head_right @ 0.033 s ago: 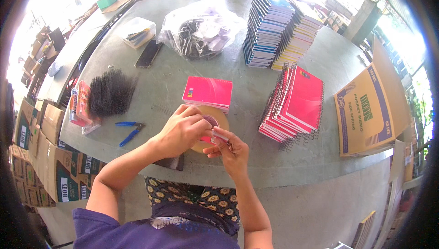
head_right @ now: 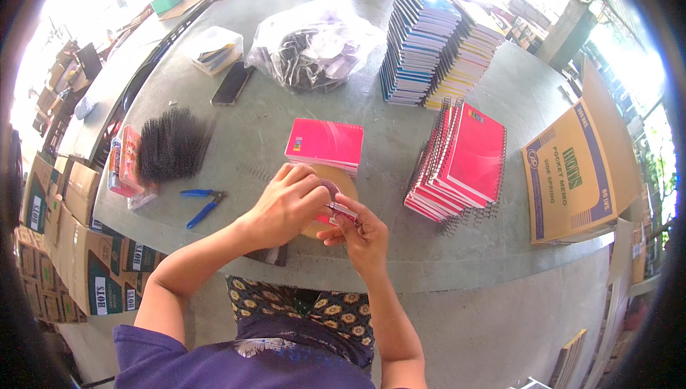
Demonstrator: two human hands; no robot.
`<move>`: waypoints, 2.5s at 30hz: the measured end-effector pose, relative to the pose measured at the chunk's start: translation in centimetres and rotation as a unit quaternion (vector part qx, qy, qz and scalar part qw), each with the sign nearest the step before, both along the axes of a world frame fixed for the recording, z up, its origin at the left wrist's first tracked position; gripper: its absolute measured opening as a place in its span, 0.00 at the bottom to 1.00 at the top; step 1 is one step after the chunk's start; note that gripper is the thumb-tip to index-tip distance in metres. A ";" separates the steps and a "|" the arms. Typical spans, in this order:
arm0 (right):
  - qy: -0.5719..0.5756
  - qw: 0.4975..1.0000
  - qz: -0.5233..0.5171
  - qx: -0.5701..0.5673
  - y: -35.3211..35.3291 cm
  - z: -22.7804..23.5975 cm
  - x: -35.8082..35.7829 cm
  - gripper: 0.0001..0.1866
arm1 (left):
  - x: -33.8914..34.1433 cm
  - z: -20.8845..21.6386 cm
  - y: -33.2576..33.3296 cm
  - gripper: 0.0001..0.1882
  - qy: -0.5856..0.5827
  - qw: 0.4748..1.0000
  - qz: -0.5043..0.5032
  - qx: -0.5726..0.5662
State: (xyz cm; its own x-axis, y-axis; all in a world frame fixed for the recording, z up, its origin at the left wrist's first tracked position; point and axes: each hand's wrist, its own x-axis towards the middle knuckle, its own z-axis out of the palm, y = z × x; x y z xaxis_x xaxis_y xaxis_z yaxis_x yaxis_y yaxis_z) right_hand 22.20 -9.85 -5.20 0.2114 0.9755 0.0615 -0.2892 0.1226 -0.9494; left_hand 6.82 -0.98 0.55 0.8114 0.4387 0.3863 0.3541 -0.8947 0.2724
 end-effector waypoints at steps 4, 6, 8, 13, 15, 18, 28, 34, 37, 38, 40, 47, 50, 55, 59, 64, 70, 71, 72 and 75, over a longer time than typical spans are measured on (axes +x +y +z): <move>-0.043 0.999 0.004 -0.005 0.1 -0.2 0.2 0.14 | 0.2 0.6 -0.2 0.10 -0.054 0.997 0.041 0.033; -0.046 0.999 0.011 0.005 0.0 -0.6 0.1 0.13 | -1.0 1.1 0.1 0.16 0.006 0.999 0.039 0.029; -0.056 0.998 0.009 -0.004 0.2 -0.8 0.1 0.12 | -1.5 1.4 0.0 0.19 0.082 0.995 0.036 0.046; -0.064 0.997 -0.020 -0.031 0.4 0.2 -0.6 0.11 | -1.2 1.2 -0.4 0.20 -0.032 0.996 0.069 0.055; -0.033 0.999 -0.020 -0.022 0.3 0.8 -0.8 0.11 | -2.0 0.5 0.0 0.21 0.054 0.993 0.068 0.077; -0.054 0.998 0.006 -0.014 0.3 -0.2 -0.1 0.13 | -1.9 0.7 -0.3 0.20 0.072 0.994 0.071 0.051; -0.017 1.000 -0.006 0.024 -0.3 -0.9 -0.3 0.15 | -1.0 1.0 -0.5 0.17 0.027 0.998 0.057 0.023; -0.014 0.998 -0.054 0.018 -0.9 1.3 -0.8 0.13 | -0.8 0.0 0.1 0.14 0.000 0.998 0.020 0.051; -0.039 0.999 -0.030 -0.016 -1.0 -1.6 0.3 0.11 | 0.2 1.1 -0.4 0.13 -0.006 0.999 0.038 -0.004; -0.048 0.998 -0.034 -0.012 -1.2 -2.0 0.3 0.11 | 0.2 0.7 -0.3 0.13 0.007 1.000 0.028 -0.010; -0.067 0.997 -0.038 -0.003 -1.3 -2.0 0.2 0.11 | 0.4 0.0 -0.1 0.13 0.035 0.999 0.011 -0.021; -0.043 0.998 -0.041 0.025 -1.3 -2.2 0.2 0.11 | 1.8 -0.4 -0.4 0.17 -0.042 0.999 -0.007 -0.034; -0.052 0.997 -0.048 0.037 -1.4 -2.2 0.2 0.10 | 2.2 -0.7 -0.9 0.16 -0.024 0.998 -0.037 -0.039; -0.221 0.968 -0.106 0.051 -1.5 -3.5 0.9 0.07 | 3.1 -1.4 -1.3 0.10 -0.053 0.994 -0.073 -0.066; -0.153 0.982 -0.107 0.023 -1.7 -3.3 0.1 0.07 | 2.8 -1.6 -1.3 0.11 -0.093 0.988 -0.084 -0.092; -0.164 0.981 -0.107 0.014 -1.7 -2.1 -0.1 0.06 | 2.7 -0.8 -1.6 0.12 -0.052 0.993 -0.076 -0.067; -0.133 0.988 -0.079 0.008 -2.0 -1.6 0.0 0.06 | 2.0 -1.1 -2.3 0.13 -0.082 0.991 -0.085 -0.062; -0.154 0.984 -0.083 0.017 -2.1 -1.4 -0.1 0.07 | 1.9 -1.0 -2.4 0.13 -0.073 0.992 -0.083 -0.063; -0.174 0.981 -0.086 0.025 -2.2 -1.0 -0.2 0.07 | 1.8 -1.0 -2.5 0.13 -0.084 0.991 -0.083 -0.062; -0.241 0.964 -0.105 0.029 -2.5 -0.4 -0.9 0.08 | 1.3 -0.8 -2.7 0.13 -0.110 0.987 -0.088 -0.076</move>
